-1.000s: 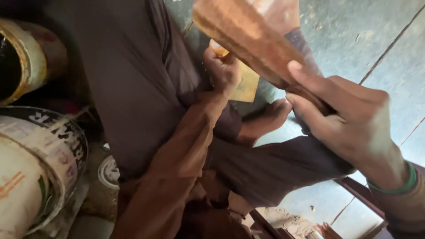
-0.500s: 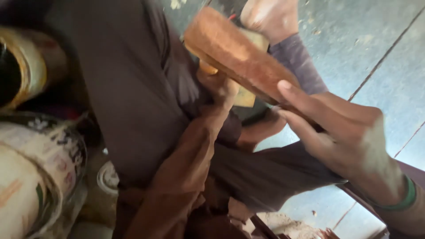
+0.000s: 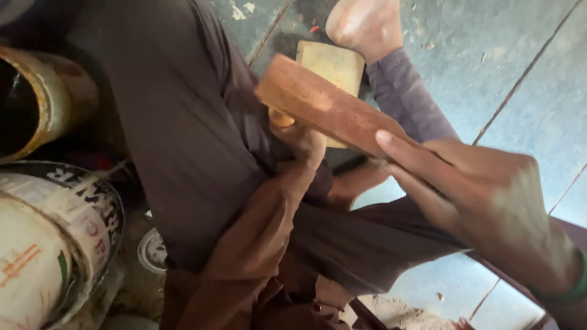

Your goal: Manually carving and detailing a small wooden stamp or block using a chisel and a wooden mallet.

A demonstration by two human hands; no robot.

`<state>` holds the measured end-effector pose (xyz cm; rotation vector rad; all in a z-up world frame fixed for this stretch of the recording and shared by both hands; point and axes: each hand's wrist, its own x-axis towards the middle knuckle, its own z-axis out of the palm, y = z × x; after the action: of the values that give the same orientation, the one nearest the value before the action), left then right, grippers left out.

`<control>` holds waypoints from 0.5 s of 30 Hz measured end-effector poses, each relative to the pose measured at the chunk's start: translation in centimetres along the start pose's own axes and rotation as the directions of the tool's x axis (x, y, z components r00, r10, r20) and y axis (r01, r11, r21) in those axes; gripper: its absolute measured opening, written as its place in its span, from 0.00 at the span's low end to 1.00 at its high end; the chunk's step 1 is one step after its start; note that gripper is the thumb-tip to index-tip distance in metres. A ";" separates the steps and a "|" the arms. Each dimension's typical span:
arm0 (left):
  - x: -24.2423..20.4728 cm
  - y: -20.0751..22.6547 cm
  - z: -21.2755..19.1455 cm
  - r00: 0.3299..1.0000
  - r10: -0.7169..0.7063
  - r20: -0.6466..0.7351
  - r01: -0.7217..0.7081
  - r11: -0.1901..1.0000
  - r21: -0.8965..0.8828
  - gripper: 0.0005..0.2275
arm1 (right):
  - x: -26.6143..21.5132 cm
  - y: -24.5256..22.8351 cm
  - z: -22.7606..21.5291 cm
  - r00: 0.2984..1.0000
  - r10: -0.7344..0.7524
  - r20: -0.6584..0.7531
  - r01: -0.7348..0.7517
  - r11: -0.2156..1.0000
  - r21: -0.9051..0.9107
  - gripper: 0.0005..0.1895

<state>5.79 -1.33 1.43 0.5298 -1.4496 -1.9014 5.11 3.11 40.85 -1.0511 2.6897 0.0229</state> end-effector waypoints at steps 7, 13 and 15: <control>-0.5 4.6 -1.5 0.996 0.065 0.059 -0.072 0.990 0.125 0.22 | -1.3 0.8 1.2 0.989 -0.044 0.142 0.061 0.991 -0.117 0.28; -1.0 8.1 -2.4 0.988 0.110 0.113 -0.135 0.960 0.245 0.21 | -3.9 5.1 2.9 0.957 -0.291 0.008 0.284 0.939 0.195 0.27; -0.8 9.2 -2.3 0.980 0.137 0.145 -0.171 0.951 0.259 0.21 | -2.6 3.6 0.8 0.937 -0.226 0.265 0.300 0.911 -0.284 0.37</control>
<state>10.36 -3.64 9.45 0.4123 -1.7938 -1.6488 4.70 7.61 40.38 -1.4070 2.3641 0.5150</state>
